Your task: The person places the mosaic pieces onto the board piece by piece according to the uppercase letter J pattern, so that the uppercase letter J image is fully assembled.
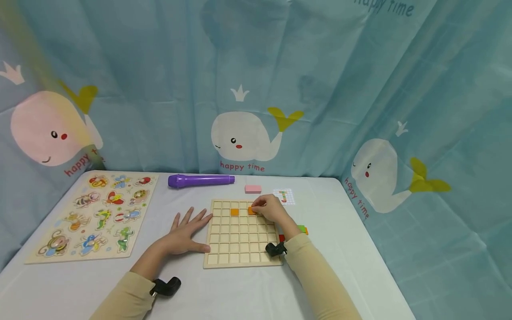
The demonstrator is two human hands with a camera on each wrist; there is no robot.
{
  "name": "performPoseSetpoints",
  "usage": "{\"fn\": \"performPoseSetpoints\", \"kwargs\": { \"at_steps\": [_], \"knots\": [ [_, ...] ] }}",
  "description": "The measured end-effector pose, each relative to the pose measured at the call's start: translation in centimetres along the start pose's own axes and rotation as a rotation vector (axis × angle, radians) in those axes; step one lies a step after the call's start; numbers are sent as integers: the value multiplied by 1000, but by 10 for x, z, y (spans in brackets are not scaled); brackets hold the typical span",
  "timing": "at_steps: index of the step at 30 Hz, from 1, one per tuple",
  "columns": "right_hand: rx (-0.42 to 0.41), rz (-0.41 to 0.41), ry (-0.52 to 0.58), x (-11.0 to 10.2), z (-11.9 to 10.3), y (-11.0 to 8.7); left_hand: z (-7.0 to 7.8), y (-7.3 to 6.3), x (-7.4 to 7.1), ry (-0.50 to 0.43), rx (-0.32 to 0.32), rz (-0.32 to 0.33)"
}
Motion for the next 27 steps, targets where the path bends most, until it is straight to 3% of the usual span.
{"fn": "performPoseSetpoints", "kwargs": {
  "at_steps": [13, 20, 27],
  "knots": [
    [2, -21, -32, 0, -1, -1, -1, -1, 1, -4, 3, 7],
    [4, -27, -23, -14, -3, -8, -2, 0, 2, -16, 6, 9],
    [-33, 30, -40, -39, -1, -25, -3, 0, 2, -3, 3, 6]
  ]
}}
Point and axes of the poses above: each hand's wrist, its own y-axis towards the middle knuckle, its own x-axis out of the palm, z = x × y, the point moved 2 cm from there along y, towards the middle knuckle, and after that the axes turned 13 degrees about z, right-handed, at the moved point
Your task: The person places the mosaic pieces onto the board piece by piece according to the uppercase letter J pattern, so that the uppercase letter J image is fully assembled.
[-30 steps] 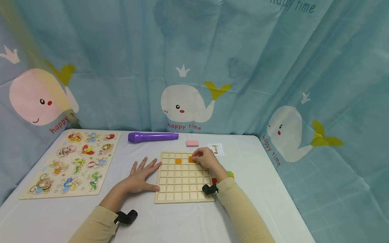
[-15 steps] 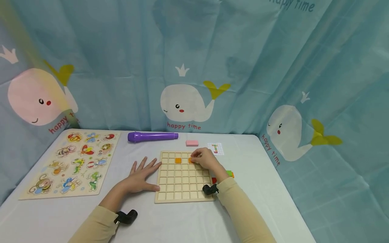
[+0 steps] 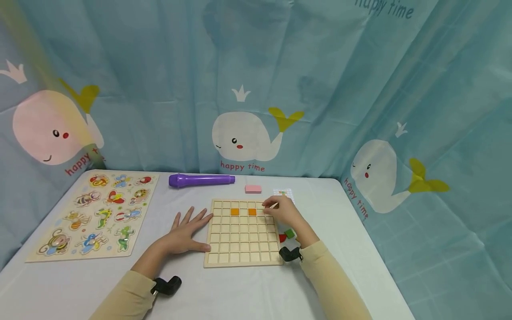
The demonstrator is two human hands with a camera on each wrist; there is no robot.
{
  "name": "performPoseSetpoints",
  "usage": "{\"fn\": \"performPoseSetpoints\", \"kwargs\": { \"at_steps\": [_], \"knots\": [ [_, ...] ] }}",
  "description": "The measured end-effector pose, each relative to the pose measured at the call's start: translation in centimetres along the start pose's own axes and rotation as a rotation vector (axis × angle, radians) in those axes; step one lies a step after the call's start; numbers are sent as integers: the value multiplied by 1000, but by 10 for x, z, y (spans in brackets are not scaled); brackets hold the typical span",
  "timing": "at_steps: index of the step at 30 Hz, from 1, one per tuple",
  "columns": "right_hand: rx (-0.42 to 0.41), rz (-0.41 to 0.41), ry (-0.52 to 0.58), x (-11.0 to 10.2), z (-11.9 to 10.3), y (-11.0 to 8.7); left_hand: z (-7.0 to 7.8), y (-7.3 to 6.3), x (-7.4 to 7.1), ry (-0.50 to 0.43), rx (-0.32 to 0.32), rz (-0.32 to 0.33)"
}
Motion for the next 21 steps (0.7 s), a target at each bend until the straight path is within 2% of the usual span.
{"fn": "performPoseSetpoints", "kwargs": {
  "at_steps": [11, 21],
  "knots": [
    [39, 45, -31, -23, 24, -24, -1, 0, 2, 11, 0, 6],
    [103, 38, -33, -39, 46, -53, 1, 1, 1, 2, 2, 7]
  ]
}}
Point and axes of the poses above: each hand's wrist, its own y-axis towards the middle knuckle, its own x-axis out of the palm, z = x × y, the point moved 2 cm from there along y, towards the middle knuckle, and after that the axes turned 13 degrees about z, right-handed, at the moved point
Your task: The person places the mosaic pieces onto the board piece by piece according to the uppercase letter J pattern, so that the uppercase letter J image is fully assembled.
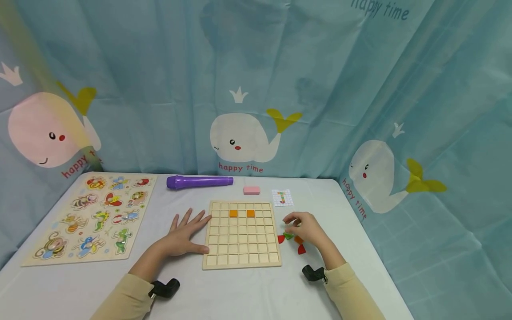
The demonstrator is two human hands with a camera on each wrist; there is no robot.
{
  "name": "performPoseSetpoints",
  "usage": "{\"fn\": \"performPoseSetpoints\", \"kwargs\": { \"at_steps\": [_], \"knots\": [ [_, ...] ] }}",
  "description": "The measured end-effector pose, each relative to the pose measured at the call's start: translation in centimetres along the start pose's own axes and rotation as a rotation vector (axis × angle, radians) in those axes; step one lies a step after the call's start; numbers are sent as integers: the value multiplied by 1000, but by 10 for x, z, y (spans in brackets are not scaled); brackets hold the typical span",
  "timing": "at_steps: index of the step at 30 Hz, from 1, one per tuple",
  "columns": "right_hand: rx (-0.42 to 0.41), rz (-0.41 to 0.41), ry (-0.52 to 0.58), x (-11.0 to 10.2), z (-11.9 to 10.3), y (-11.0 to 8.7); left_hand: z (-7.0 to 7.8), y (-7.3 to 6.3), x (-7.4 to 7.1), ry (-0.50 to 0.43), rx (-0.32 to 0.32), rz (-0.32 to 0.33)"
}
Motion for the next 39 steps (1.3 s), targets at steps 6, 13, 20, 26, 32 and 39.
{"fn": "performPoseSetpoints", "kwargs": {
  "at_steps": [6, 13, 20, 26, 32, 39],
  "knots": [
    [45, -14, -53, 1, 8, -6, 0, -1, -1, 5, -1, -5],
    [29, -33, -109, 3, 11, -8, 3, 0, -2, -6, 5, -1],
    [28, -11, -60, -4, 6, -1, 3, 0, -2, -7, 6, 1],
    [-8, 16, -16, -3, -9, 13, 0, -1, -2, 4, -1, 3],
    [-77, 24, 22, 6, -21, 23, 0, 0, -1, -7, 1, -4],
    [-156, 12, 25, 24, -40, 35, -1, 1, 1, 0, 1, -6]
  ]
}}
Point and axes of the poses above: each hand's wrist, its own y-axis towards the middle knuckle, its own x-axis out of the palm, z = x × y, the point moved 2 cm from there along y, towards the middle knuckle, and after that the axes turned 13 degrees about z, right-handed, at the moved point
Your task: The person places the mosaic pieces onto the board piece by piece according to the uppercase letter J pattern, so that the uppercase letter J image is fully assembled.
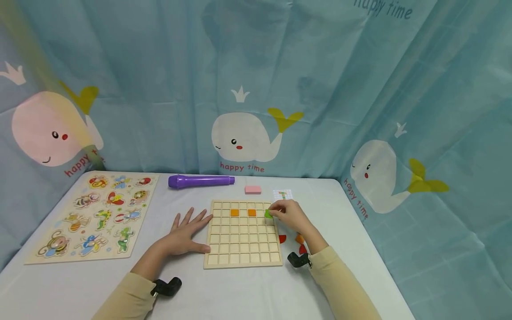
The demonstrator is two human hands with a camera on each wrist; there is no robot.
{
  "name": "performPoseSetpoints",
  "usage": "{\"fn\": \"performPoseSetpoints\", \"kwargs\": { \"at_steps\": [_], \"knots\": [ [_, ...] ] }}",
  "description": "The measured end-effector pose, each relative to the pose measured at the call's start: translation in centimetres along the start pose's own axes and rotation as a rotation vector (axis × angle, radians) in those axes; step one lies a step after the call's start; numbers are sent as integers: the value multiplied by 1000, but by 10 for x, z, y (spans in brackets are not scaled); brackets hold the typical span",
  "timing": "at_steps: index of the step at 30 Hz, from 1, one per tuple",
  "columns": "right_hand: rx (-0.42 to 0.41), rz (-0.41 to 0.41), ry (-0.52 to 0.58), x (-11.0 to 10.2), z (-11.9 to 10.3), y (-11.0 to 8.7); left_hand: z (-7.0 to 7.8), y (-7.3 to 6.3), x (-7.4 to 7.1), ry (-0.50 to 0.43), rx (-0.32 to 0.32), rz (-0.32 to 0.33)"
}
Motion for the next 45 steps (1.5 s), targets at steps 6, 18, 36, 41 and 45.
{"fn": "performPoseSetpoints", "kwargs": {
  "at_steps": [6, 18, 36, 41, 45],
  "knots": [
    [27, 0, 62, 16, -5, 8, 1, 1, 2, 1, 2, -1],
    [27, -58, 71, 49, -21, 29, 4, 0, -2, -11, -8, 6],
    [-3, -65, -20, 80, -27, 41, 4, -2, -3, -22, -2, 16],
    [-17, -76, -75, 81, -30, 40, 3, -1, -1, -20, -2, 20],
    [-4, -63, -26, 76, -35, 39, 2, -1, 0, -23, -3, 20]
  ]
}}
Point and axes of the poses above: each hand's wrist, its own y-axis towards the middle knuckle, its own x-axis out of the palm, z = x × y, the point moved 2 cm from there along y, towards the middle knuckle, and after that the axes turned 13 degrees about z, right-handed, at the moved point
